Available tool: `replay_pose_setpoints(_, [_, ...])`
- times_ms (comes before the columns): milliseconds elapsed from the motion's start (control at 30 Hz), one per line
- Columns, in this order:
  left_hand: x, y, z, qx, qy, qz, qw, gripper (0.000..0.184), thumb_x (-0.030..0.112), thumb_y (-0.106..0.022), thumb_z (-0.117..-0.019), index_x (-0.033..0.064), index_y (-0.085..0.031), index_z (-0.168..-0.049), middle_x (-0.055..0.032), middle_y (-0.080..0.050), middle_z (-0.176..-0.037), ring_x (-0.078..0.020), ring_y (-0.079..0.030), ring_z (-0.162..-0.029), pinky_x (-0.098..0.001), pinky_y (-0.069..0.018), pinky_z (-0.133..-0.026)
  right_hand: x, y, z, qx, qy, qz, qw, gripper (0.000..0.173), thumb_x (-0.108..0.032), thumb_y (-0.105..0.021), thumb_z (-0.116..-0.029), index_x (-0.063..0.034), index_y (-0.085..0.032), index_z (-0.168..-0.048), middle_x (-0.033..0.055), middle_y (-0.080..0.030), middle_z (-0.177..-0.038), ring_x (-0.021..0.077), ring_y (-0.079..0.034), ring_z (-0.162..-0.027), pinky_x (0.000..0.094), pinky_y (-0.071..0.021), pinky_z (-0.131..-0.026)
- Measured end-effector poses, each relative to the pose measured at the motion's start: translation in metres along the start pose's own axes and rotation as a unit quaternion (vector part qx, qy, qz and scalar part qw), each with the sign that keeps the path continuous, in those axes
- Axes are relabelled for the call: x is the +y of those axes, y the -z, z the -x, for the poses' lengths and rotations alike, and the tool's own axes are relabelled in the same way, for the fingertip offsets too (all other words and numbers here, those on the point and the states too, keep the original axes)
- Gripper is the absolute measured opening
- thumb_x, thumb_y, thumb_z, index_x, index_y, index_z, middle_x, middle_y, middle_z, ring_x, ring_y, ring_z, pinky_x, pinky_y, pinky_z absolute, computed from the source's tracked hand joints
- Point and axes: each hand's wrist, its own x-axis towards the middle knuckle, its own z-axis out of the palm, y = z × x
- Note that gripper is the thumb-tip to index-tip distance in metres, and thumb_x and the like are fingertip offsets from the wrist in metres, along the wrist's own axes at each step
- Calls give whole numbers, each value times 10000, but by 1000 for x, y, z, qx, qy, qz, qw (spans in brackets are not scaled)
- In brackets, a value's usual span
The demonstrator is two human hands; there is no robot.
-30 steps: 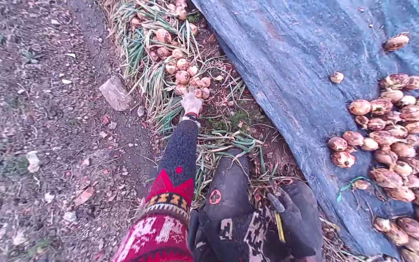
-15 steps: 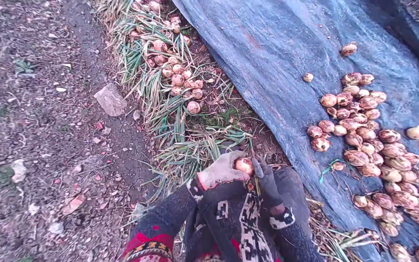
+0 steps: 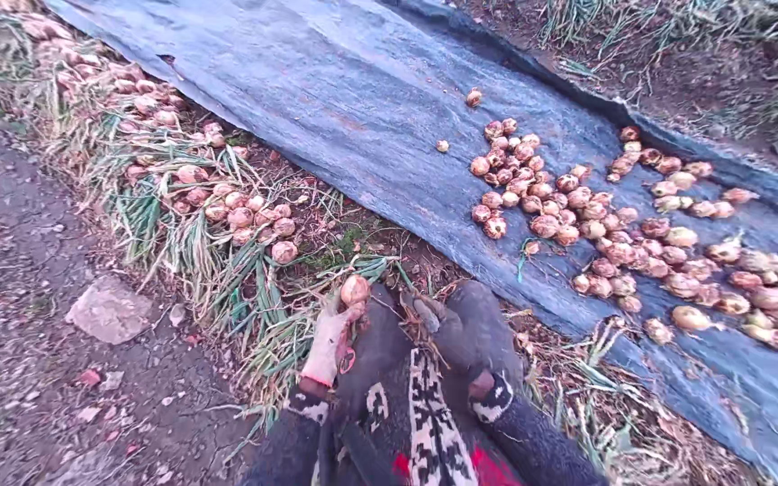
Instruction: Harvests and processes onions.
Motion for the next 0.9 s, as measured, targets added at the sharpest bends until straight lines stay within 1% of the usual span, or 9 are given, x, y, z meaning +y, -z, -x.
replay_pose_setpoints(67, [22,-33,16,15,-43,-157,987,534,299,-796,-890,81,-635,-1350,-135,-754,-1007,-258,-746,-762,-474,-656,-686,24,12,-14,-58,-75,67,993,522,-455,-435,-1079,-94,-577,-1430,93,-662,-1328,138,-626,-1209,385,-485,-1083])
replay_pose_setpoints(167, [27,-69,36,-10,-147,-470,870,409,540,-682,-914,202,-774,-1125,-21,-773,-1027,-208,-733,-950,-548,-581,-867,46,6,-16,-102,-186,-108,971,610,-658,-326,-1034,-152,-601,-1232,12,-627,-856,100,-601,-687,307,-544,-630])
replay_pose_setpoints(267, [7,-94,46,-102,-194,-599,770,392,536,-590,-968,235,-773,-1138,-15,-768,-1125,-245,-728,-1037,-577,-563,-903,81,4,-25,-99,-304,-332,887,700,-816,-300,-940,-176,-564,-1042,15,-540,-671,133,-543,-517,309,-507,-476])
replay_pose_setpoints(333, [-2,-102,38,-147,-190,-569,787,363,429,-570,-1014,208,-740,-1246,-28,-731,-1250,-220,-703,-1137,-535,-552,-982,64,13,-27,-40,-347,-379,857,713,-823,-271,-937,-173,-560,-980,7,-505,-629,119,-506,-468,281,-479,-426])
replay_pose_setpoints(433, [-1,-120,-4,-143,-230,-486,831,270,319,-594,-1020,180,-766,-1175,-17,-734,-1219,-164,-693,-1135,-460,-553,-1011,25,43,-34,29,-319,-396,861,758,-837,-269,-926,-154,-592,-990,18,-540,-667,137,-532,-499,297,-483,-439])
replay_pose_setpoints(567, [70,-165,-75,-5,-354,-467,811,282,308,-563,-1034,170,-753,-1191,-79,-734,-1120,-242,-730,-979,-494,-610,-817,-11,88,-39,24,-38,-550,834,634,-701,-387,-979,-125,-650,-1003,36,-601,-691,137,-601,-531,280,-528,-463])
replay_pose_setpoints(667, [106,-124,-129,22,-190,-535,823,328,416,-548,-1024,209,-742,-1189,-93,-708,-1216,-301,-696,-1093,-573,-568,-910,-73,127,-49,19,144,-481,865,621,-720,-448,-949,-195,-692,-1172,7,-659,-709,137,-641,-542,307,-557,-473])
replay_pose_setpoints(767, [83,-56,-155,-4,-41,-567,822,482,609,-710,-837,305,-738,-1209,-136,-583,-1404,-412,-563,-1258,-697,-480,-963,-75,127,-75,-29,46,-384,922,812,-847,-291,-903,-277,-551,-1419,15,-646,-729,141,-610,-510,319,-533,-428])
replay_pose_setpoints(900, [40,48,-200,190,-1,-481,856,623,482,-733,-860,216,-612,-1411,-196,-520,-1481,-399,-574,-1285,-606,-529,-986,-10,82,-93,9,-130,-327,936,697,-809,-326,-927,-241,-670,-1138,-3,-659,-749,103,-611,-533,266,-530,-444])
